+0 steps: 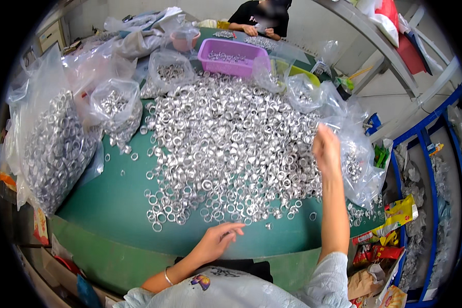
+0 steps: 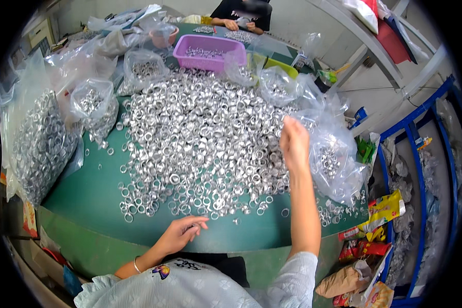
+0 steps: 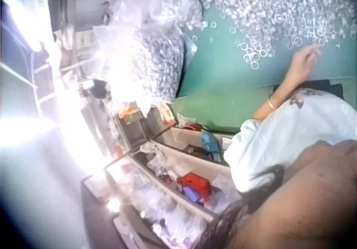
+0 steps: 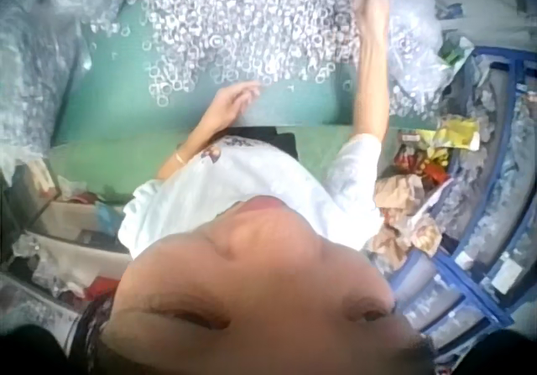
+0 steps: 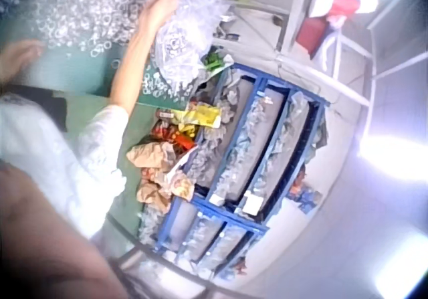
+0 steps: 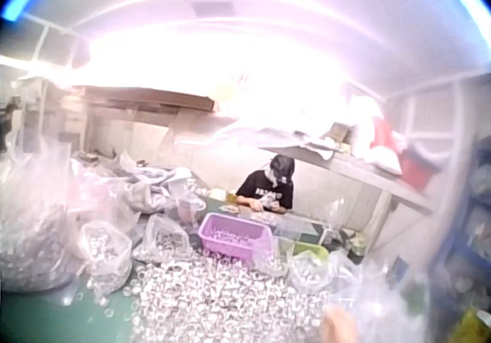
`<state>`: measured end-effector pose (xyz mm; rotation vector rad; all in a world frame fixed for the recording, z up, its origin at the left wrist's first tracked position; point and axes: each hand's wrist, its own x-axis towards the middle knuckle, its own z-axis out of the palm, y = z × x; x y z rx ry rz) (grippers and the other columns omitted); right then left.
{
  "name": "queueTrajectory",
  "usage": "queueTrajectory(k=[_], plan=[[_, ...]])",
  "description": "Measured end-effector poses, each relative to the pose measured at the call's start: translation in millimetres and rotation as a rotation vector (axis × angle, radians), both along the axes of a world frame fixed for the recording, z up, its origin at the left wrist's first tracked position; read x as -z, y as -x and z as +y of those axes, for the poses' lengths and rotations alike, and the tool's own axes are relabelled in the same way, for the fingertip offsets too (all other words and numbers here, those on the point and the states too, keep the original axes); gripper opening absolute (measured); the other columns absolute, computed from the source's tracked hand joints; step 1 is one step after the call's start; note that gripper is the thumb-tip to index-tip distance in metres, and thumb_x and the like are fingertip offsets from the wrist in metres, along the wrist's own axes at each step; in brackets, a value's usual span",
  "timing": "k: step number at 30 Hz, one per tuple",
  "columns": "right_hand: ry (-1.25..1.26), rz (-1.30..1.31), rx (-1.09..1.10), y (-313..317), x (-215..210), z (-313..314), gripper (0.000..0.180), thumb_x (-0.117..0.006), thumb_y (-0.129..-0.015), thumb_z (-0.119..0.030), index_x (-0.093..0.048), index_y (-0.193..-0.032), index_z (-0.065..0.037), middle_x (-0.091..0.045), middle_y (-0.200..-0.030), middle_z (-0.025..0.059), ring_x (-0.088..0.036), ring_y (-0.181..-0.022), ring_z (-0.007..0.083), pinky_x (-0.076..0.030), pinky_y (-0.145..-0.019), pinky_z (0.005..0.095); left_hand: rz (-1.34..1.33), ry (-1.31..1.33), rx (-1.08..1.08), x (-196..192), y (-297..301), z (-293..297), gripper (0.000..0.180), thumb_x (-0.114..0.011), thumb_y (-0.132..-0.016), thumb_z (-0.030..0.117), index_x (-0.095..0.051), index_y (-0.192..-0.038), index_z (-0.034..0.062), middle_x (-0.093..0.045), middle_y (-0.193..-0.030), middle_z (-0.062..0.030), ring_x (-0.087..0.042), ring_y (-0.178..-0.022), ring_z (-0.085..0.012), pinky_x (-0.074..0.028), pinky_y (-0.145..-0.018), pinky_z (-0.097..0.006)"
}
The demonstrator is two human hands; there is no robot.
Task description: The person sorts small metal rings and components by hand on a green worktable, picking them from a large pile and moving them into a purple tray and plastic bags.
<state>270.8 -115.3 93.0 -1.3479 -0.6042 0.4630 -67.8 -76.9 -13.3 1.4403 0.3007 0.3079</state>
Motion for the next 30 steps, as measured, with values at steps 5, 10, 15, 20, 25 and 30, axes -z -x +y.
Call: queueTrajectory(k=[5,10,15,20,25,30], plan=[[-0.092,0.261,0.076,-70,1,60,0.016,-0.050,-0.090,-0.021,-0.052,-0.086,-0.005,-0.033,-0.054,-0.0059,-0.026,-0.041,0.0050,-0.018,-0.035,0.0207,0.007,0.035,-0.010,-3,-4,10,0.035,-0.043,-0.085,-0.006,-0.052,-0.118,0.0034,-0.056,-0.100,-0.0035,-0.046,-0.076,-0.0068,-0.040,-0.064,-0.019],[-0.079,0.663,-0.217,32,28,39,0.025,-0.043,-0.094,-0.021,-0.050,-0.103,0.001,-0.035,-0.061,-0.0021,-0.028,-0.045,0.0053,-0.022,-0.036,0.0194,-0.163,0.067,-0.102,-8,-7,21,0.043,-0.039,-0.084,-0.008,-0.043,-0.125,0.0024,-0.050,-0.112,-0.0064,-0.046,-0.085,-0.0095,-0.041,-0.074,-0.023],[0.159,0.853,-0.433,127,36,-15,0.021,-0.046,-0.092,-0.017,-0.050,-0.103,0.000,-0.038,-0.063,-0.0016,-0.029,-0.046,0.0034,-0.022,-0.036,0.0178,-0.237,0.181,-0.098,-19,-15,23,0.052,-0.033,-0.081,-0.014,-0.030,-0.131,0.0006,-0.037,-0.131,-0.0154,-0.046,-0.109,-0.0215,-0.037,-0.095,-0.035],[0.267,0.485,-0.561,197,55,-48,0.017,-0.053,-0.088,-0.010,-0.051,-0.104,-0.002,-0.041,-0.061,-0.0078,-0.029,-0.045,-0.0005,-0.018,-0.040,0.0161,-0.379,0.098,-0.189,-32,-10,7,0.065,-0.030,-0.078,-0.019,-0.017,-0.137,0.0045,-0.023,-0.140,-0.0204,-0.030,-0.128,-0.0348,-0.027,-0.104,-0.042],[0.225,0.031,-0.367,229,66,-57,0.019,-0.062,-0.079,0.001,-0.055,-0.097,-0.002,-0.046,-0.063,-0.0046,-0.036,-0.053,0.0012,-0.027,-0.047,0.0184,-0.459,0.129,-0.146,-37,-8,-1,0.070,-0.029,-0.077,-0.018,-0.009,-0.139,0.0079,-0.019,-0.142,-0.0222,-0.027,-0.129,-0.0373,-0.024,-0.105,-0.045],[0.142,-0.443,-0.149,235,60,-60,0.016,-0.065,-0.072,0.007,-0.060,-0.086,0.002,-0.045,-0.059,0.0019,-0.040,-0.051,0.0063,-0.032,-0.046,0.0203,-0.446,0.188,-0.110,-37,-5,-3,0.065,-0.033,-0.079,-0.014,-0.014,-0.138,0.0064,-0.023,-0.140,-0.0218,-0.030,-0.128,-0.0360,-0.026,-0.104,-0.044]])
